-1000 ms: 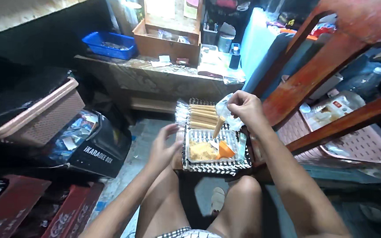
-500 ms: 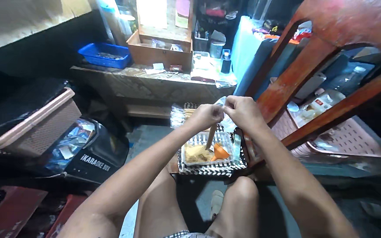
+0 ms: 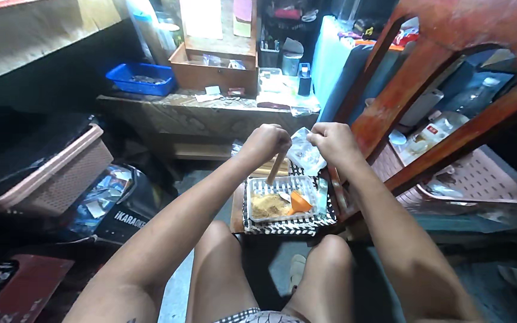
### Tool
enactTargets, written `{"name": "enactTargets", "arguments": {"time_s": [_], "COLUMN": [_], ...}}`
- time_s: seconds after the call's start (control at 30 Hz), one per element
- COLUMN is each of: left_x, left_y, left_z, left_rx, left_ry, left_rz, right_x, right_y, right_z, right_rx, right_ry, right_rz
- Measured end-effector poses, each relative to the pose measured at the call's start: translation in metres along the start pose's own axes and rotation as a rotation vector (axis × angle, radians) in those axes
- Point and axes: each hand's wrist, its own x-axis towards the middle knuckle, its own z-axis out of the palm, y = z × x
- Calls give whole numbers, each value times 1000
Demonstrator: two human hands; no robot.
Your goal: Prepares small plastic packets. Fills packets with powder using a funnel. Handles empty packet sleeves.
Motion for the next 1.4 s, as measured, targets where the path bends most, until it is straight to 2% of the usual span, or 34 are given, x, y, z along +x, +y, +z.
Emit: {"name": "enactTargets", "arguments": {"time_s": [0.3, 0.43, 0.5, 0.63, 0.83, 0.9, 0.97, 1.07, 1.13, 1.17, 1.27, 1.33, 1.4], "left_x": [-3, -5, -4, 2, 10, 8, 1, -13, -13, -9, 20, 41, 51], "left_y": [-17, -13, -11, -5, 7, 16, 28, 56, 84, 97, 113, 99, 74], "left_z": [12, 17, 21, 27, 4, -7, -17, -36, -46, -44, -22, 0, 20], "left_rx": [-135, -298, -345, -182, -44, -3, 36, -91, -320, -452, -631, -622, -583], "left_ry": [-50, -179, -187, -75, -93, -114, -132, -152, -192, -192, -57, 78, 199], "left_rz": [80, -20, -28, 47, 42, 66, 119, 219, 188, 152, 19, -81, -174], "right_x": [3, 7, 6, 2, -13, -23, -35, -46, -38, -33, -12, -4, 2], "right_y": [9, 9, 8, 11, 38, 50, 65, 95, 104, 99, 70, 31, 10], "right_z": [14, 13, 10, 6, 1, 4, 5, 4, 16, 30, 89, 106, 112], "right_rx": [130, 116, 95, 24, -36, 12, 68, 365, 792, 1026, 1684, 1883, 1978], "right_ry": [22, -28, -44, -49, -29, 63, 155, 247, 279, 308, 391, 415, 399], "right_rz": [39, 53, 55, 25, -3, -98, -266, -508, -585, -563, -250, 16, 163]}}
